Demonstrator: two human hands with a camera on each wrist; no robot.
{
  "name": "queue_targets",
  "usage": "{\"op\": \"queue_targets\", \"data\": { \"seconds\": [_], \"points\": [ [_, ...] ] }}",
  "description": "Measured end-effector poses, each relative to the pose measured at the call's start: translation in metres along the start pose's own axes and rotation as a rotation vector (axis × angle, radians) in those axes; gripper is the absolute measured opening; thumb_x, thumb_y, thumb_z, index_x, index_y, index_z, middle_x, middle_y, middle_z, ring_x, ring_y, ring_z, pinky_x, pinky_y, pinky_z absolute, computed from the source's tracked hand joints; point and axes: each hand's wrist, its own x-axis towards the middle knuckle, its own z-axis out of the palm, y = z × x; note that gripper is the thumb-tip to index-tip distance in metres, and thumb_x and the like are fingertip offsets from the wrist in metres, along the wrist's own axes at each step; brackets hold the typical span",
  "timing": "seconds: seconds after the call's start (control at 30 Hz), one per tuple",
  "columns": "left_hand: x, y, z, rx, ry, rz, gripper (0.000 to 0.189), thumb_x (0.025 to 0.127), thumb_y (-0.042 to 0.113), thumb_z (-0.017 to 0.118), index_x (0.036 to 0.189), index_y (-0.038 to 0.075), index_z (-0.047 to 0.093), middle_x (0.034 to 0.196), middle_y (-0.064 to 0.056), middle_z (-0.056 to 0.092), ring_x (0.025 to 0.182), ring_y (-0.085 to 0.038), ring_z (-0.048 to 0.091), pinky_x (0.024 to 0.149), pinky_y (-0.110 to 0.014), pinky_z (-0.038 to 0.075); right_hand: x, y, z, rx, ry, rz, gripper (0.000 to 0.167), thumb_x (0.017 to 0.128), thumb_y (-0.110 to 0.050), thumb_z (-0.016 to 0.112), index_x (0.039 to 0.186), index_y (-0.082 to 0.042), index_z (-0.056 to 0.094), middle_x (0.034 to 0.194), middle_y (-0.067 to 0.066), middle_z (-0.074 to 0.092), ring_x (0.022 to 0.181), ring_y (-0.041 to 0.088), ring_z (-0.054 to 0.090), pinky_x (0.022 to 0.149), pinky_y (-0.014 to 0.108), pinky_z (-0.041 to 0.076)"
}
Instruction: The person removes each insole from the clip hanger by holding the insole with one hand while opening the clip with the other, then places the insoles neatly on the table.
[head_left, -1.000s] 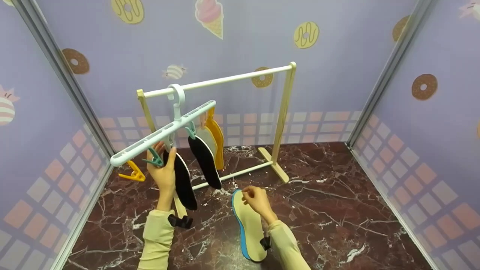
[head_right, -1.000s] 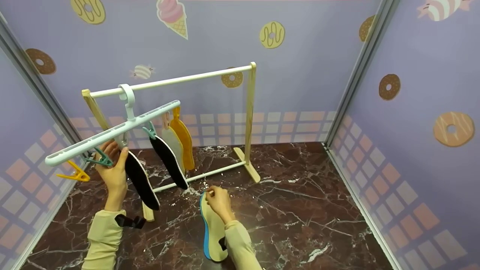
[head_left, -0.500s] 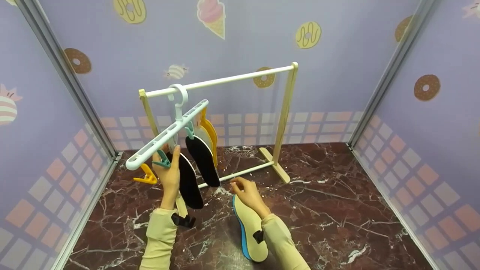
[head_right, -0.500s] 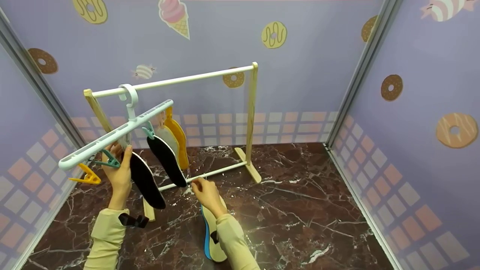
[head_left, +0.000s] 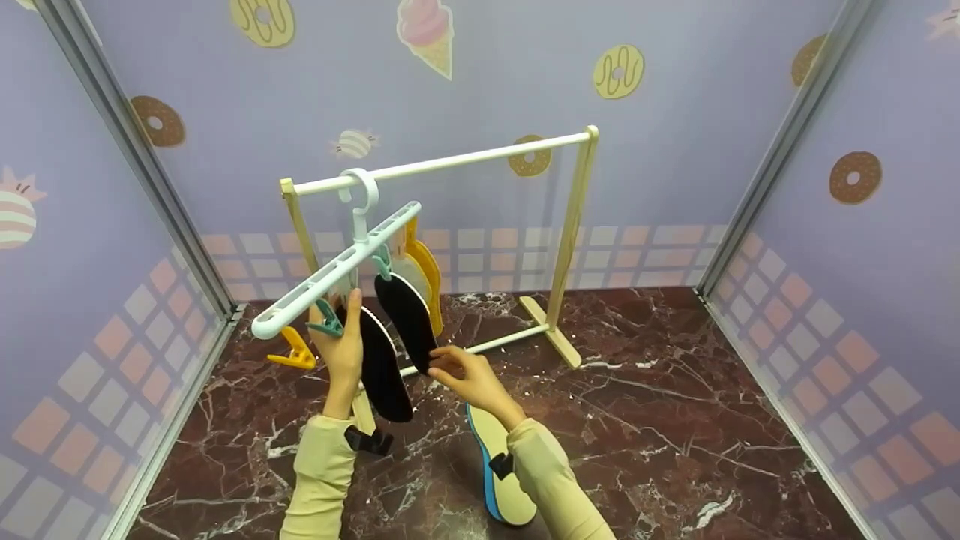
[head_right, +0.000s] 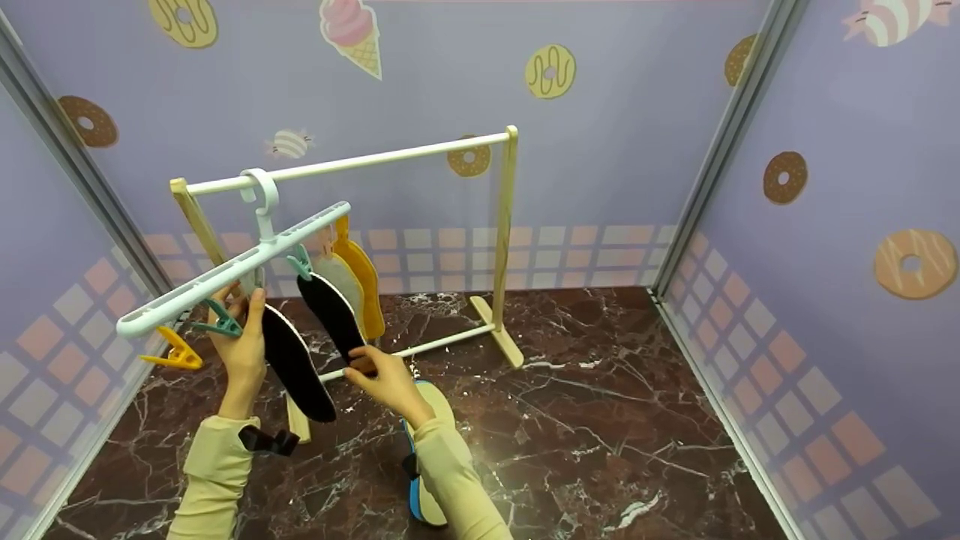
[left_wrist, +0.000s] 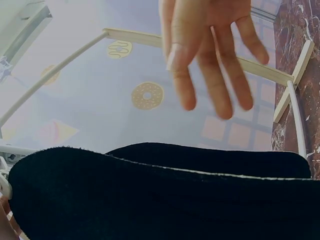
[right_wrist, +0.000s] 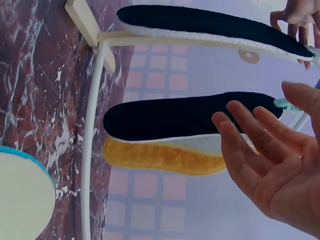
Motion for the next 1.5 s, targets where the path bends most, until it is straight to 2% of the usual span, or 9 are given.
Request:
{"op": "queue_targets", "data": {
  "seconds": [0.27, 0.43, 0.57, 0.7, 0.9, 1.1, 1.23, 1.43, 1.5],
  "points": [
    [-0.001, 0.002, 0.0, -0.028, -0.03, 0.011, 0.031, 0.082, 0.003, 0.061, 0.112, 0.003, 0.057, 0.102, 0.003, 0.064, 0.098, -0.011, 0.059, 0.088, -0.023, 0.046, 0.004, -0.023, 0.007, 0.044, -0.003, -0.04, 0.034, 0.086, -0.018, 0.058, 0.116, -0.003, 0.052, 0.109, 0.02, 0.062, 0.096, 0.029, 0.062, 0.074, 0.04, 0.052],
    [0.0, 0.003, 0.001, -0.044, -0.041, 0.011, 0.029, 0.083, 0.003, 0.06, 0.111, 0.003, 0.057, 0.103, 0.005, 0.065, 0.102, -0.012, 0.058, 0.089, -0.024, 0.045, 0.003, -0.051, 0.002, 0.077, -0.019, -0.012, 0.035, 0.085, -0.008, 0.058, 0.117, 0.003, 0.05, 0.109, 0.025, 0.06, 0.096, 0.036, 0.061, 0.074, 0.032, 0.053],
    [-0.001, 0.004, 0.003, -0.078, -0.046, 0.005, 0.028, 0.083, -0.002, 0.057, 0.11, 0.003, 0.057, 0.102, 0.006, 0.065, 0.1, -0.01, 0.058, 0.087, -0.022, 0.046, 0.004, -0.056, 0.003, 0.078, -0.031, -0.009, 0.036, 0.085, -0.009, 0.059, 0.118, 0.002, 0.049, 0.11, 0.024, 0.06, 0.095, 0.033, 0.062, 0.076, 0.029, 0.053],
    [-0.002, 0.005, 0.004, -0.092, -0.053, -0.024, 0.03, 0.084, -0.003, 0.055, 0.113, 0.003, 0.055, 0.104, 0.007, 0.063, 0.101, -0.009, 0.058, 0.087, -0.021, 0.046, 0.007, -0.057, 0.007, 0.083, -0.037, -0.015, 0.036, 0.085, -0.009, 0.059, 0.118, 0.002, 0.05, 0.109, 0.022, 0.061, 0.094, 0.03, 0.063, 0.076, 0.027, 0.053],
    [-0.004, 0.008, 0.004, -0.043, -0.06, -0.108, 0.038, 0.085, 0.009, 0.058, 0.122, 0.006, 0.05, 0.11, 0.006, 0.06, 0.108, -0.009, 0.054, 0.093, -0.022, 0.042, 0.015, -0.034, 0.021, 0.061, -0.015, -0.016, 0.035, 0.085, -0.017, 0.059, 0.118, -0.005, 0.052, 0.103, 0.013, 0.066, 0.091, 0.022, 0.065, 0.073, 0.019, 0.051],
    [-0.006, 0.002, 0.004, -0.086, -0.064, -0.095, 0.043, 0.083, 0.019, 0.063, 0.122, 0.007, 0.05, 0.116, -0.006, 0.06, 0.111, -0.015, 0.054, 0.095, -0.026, 0.042, 0.02, -0.028, 0.027, 0.037, -0.007, -0.012, 0.035, 0.085, -0.024, 0.06, 0.115, -0.009, 0.054, 0.097, 0.01, 0.069, 0.084, 0.017, 0.066, 0.07, 0.017, 0.051],
    [-0.005, -0.003, 0.004, -0.127, -0.052, -0.084, 0.04, 0.082, 0.017, 0.064, 0.119, 0.007, 0.053, 0.112, -0.006, 0.062, 0.107, -0.014, 0.056, 0.09, -0.023, 0.044, 0.022, -0.03, 0.028, 0.001, 0.011, -0.034, 0.033, 0.084, -0.022, 0.061, 0.113, -0.005, 0.055, 0.092, 0.012, 0.069, 0.082, 0.019, 0.067, 0.071, 0.019, 0.051],
    [-0.006, 0.005, 0.008, -0.073, -0.029, -0.092, 0.031, 0.085, 0.011, 0.059, 0.114, 0.004, 0.054, 0.098, 0.003, 0.065, 0.093, -0.01, 0.061, 0.081, -0.021, 0.049, 0.025, -0.033, 0.03, -0.052, 0.04, -0.067, 0.03, 0.084, -0.02, 0.061, 0.108, -0.002, 0.057, 0.085, 0.013, 0.069, 0.079, 0.019, 0.067, 0.073, 0.028, 0.054],
    [-0.006, 0.006, 0.009, -0.062, -0.014, -0.104, 0.026, 0.086, 0.008, 0.057, 0.111, 0.004, 0.054, 0.091, 0.005, 0.065, 0.087, -0.01, 0.062, 0.079, -0.02, 0.049, 0.026, -0.033, 0.031, -0.068, 0.051, -0.085, 0.027, 0.084, -0.019, 0.061, 0.104, -0.002, 0.057, 0.077, 0.011, 0.067, 0.07, 0.013, 0.065, 0.067, 0.023, 0.053]
  ]
}}
